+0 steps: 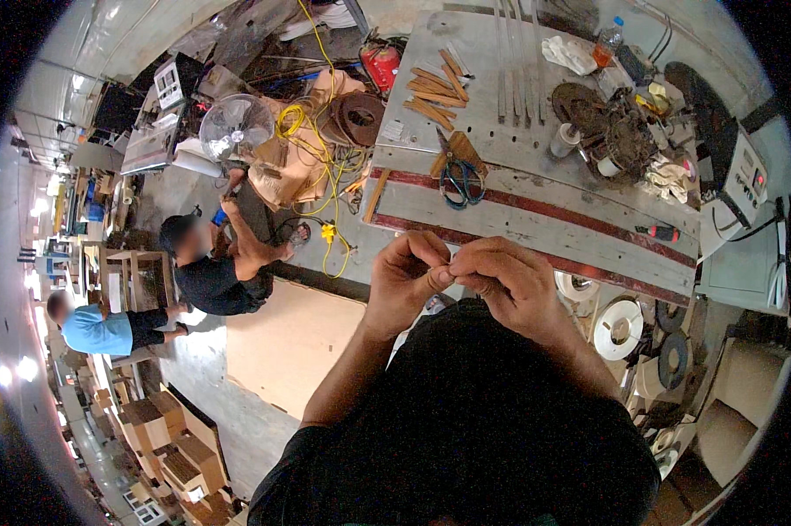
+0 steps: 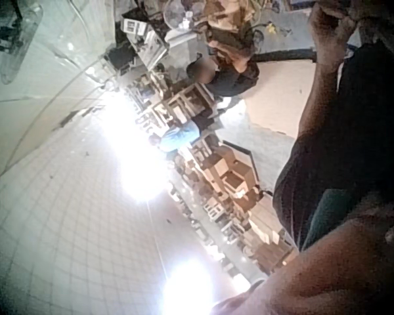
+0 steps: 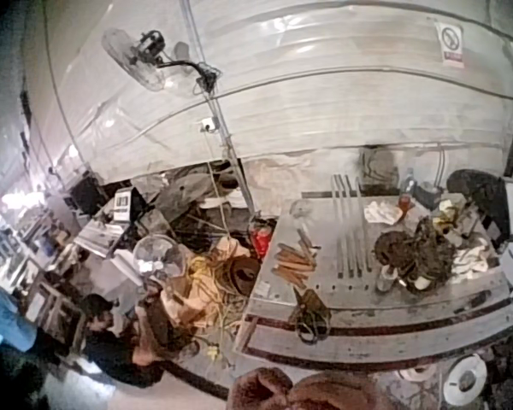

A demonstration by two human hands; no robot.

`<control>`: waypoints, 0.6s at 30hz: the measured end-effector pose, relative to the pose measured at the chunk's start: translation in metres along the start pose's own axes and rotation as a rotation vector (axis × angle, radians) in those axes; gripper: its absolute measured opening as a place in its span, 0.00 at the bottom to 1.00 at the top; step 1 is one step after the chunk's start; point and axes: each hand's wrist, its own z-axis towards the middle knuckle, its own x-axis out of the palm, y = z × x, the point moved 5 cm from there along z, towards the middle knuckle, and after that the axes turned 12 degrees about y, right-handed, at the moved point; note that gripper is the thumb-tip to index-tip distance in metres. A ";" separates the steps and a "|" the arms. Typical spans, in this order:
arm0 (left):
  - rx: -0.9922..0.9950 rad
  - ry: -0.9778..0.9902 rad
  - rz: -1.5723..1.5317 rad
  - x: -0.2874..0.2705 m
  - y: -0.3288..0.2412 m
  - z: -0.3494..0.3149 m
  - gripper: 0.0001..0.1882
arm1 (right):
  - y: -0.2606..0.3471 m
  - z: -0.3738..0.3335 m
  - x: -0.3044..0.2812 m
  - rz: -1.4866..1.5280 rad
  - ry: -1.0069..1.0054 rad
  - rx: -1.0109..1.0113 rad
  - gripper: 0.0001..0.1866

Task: The person measures aluminum strips using a tape measure and aligns them on a work surface, occasionally picking up and turning them.

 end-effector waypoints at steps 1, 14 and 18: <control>-0.014 0.006 0.002 0.002 -0.001 0.000 0.10 | 0.000 0.000 -0.001 -0.027 0.001 -0.016 0.11; -0.099 0.206 -0.183 0.017 0.001 0.005 0.10 | 0.001 0.004 -0.003 -0.055 0.117 -0.030 0.07; -0.176 0.267 -0.393 0.024 0.000 0.004 0.11 | 0.006 0.007 -0.002 0.022 0.192 -0.002 0.07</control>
